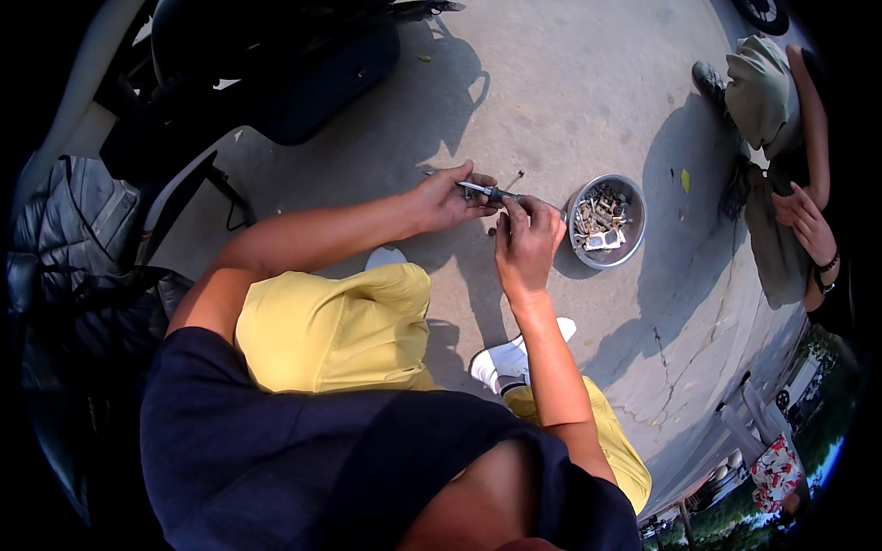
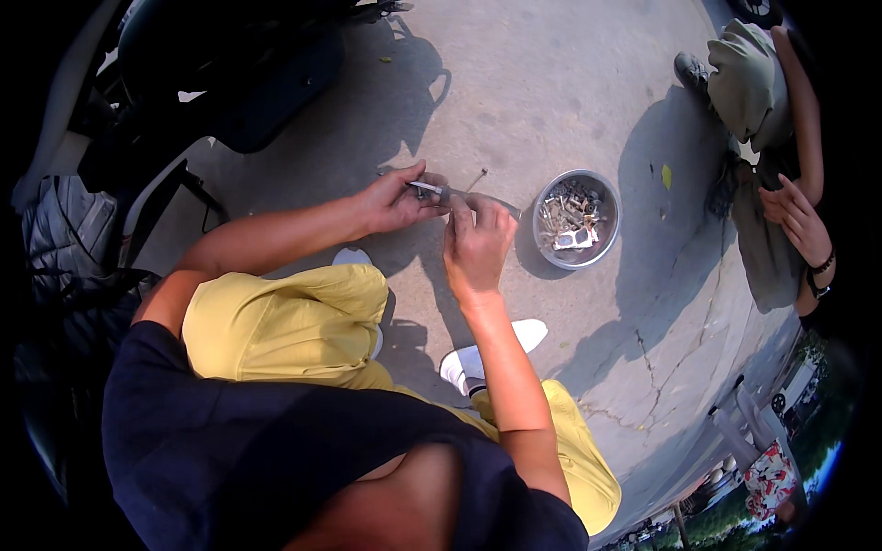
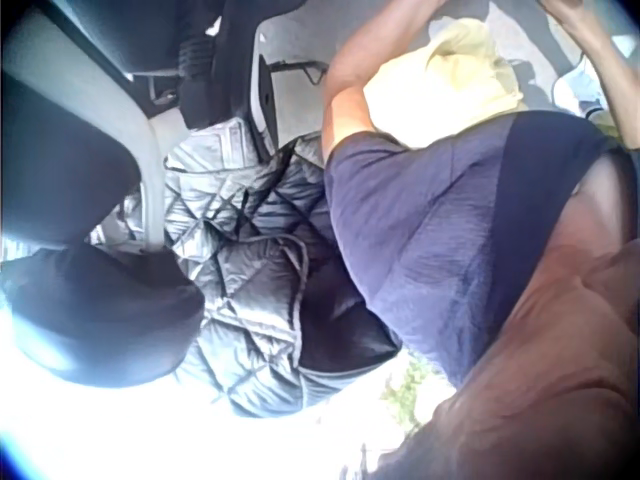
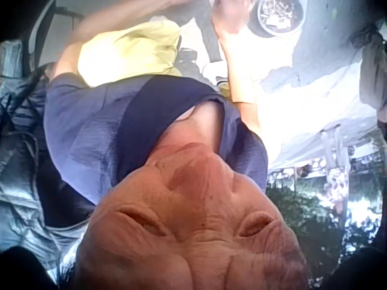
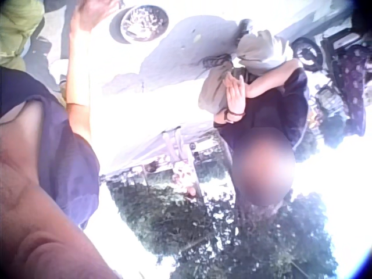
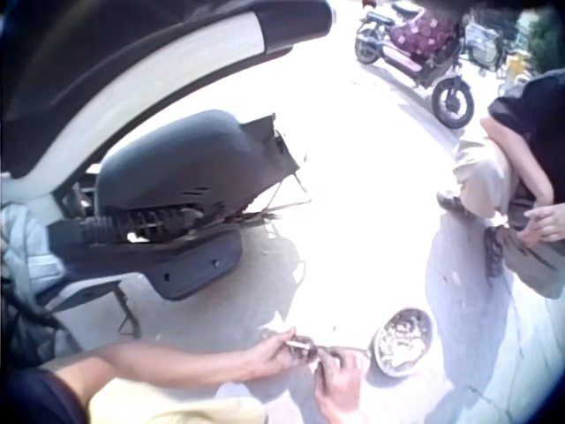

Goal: The person uses a screwdriver to remove and install screws on the rear fender of a scooter. They select screws from a metal bowl, loosen fasteners, and tighten them while working on the scooter's rear assembly.

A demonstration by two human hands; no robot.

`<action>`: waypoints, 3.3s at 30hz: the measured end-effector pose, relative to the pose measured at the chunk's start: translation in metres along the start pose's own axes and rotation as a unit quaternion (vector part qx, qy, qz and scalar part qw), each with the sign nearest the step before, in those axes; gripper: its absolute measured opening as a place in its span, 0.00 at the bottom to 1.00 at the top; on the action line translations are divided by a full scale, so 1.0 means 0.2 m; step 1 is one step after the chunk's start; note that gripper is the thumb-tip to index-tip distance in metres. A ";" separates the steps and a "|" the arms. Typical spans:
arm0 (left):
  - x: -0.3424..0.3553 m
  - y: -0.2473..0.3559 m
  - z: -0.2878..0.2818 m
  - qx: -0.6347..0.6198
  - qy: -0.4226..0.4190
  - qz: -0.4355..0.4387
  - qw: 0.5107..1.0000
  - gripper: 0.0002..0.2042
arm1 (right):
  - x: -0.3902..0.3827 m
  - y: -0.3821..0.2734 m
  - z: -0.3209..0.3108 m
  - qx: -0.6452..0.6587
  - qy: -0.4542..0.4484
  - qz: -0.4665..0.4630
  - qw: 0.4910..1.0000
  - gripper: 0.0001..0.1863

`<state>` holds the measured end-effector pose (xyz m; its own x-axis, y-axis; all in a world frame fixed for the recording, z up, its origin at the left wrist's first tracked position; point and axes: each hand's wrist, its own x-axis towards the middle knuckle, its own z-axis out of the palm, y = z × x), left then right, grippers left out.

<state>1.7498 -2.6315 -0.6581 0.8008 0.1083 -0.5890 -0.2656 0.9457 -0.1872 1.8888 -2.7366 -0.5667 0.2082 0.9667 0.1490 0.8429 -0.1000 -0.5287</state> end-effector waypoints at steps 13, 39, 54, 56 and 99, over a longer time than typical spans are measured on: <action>-0.14 0.06 0.07 0.132 -0.101 0.031 0.986 0.16 | 0.05 0.24 -0.02 0.202 -0.201 0.251 0.925 0.11; -0.54 0.29 0.10 0.106 0.001 0.281 0.954 0.09 | 0.27 -0.18 0.17 0.501 -0.306 0.253 0.769 0.17; -0.47 0.35 0.07 0.076 -0.009 0.286 0.955 0.09 | 0.15 -0.10 0.16 0.329 -0.313 0.137 0.880 0.21; -0.48 0.36 0.08 0.121 0.007 0.300 0.946 0.09 | 0.18 -0.12 0.11 0.346 -0.362 0.182 0.847 0.22; -0.44 0.42 0.32 -0.014 0.089 0.329 0.940 0.29 | 0.33 0.04 0.16 0.708 -0.173 0.243 0.641 0.23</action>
<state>1.6907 -2.5430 -0.5721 0.3555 0.6124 -0.7061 -0.6879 0.6829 0.2459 1.8933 -2.6667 -0.5869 -0.0534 0.9215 -0.3847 -0.6246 -0.3314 -0.7071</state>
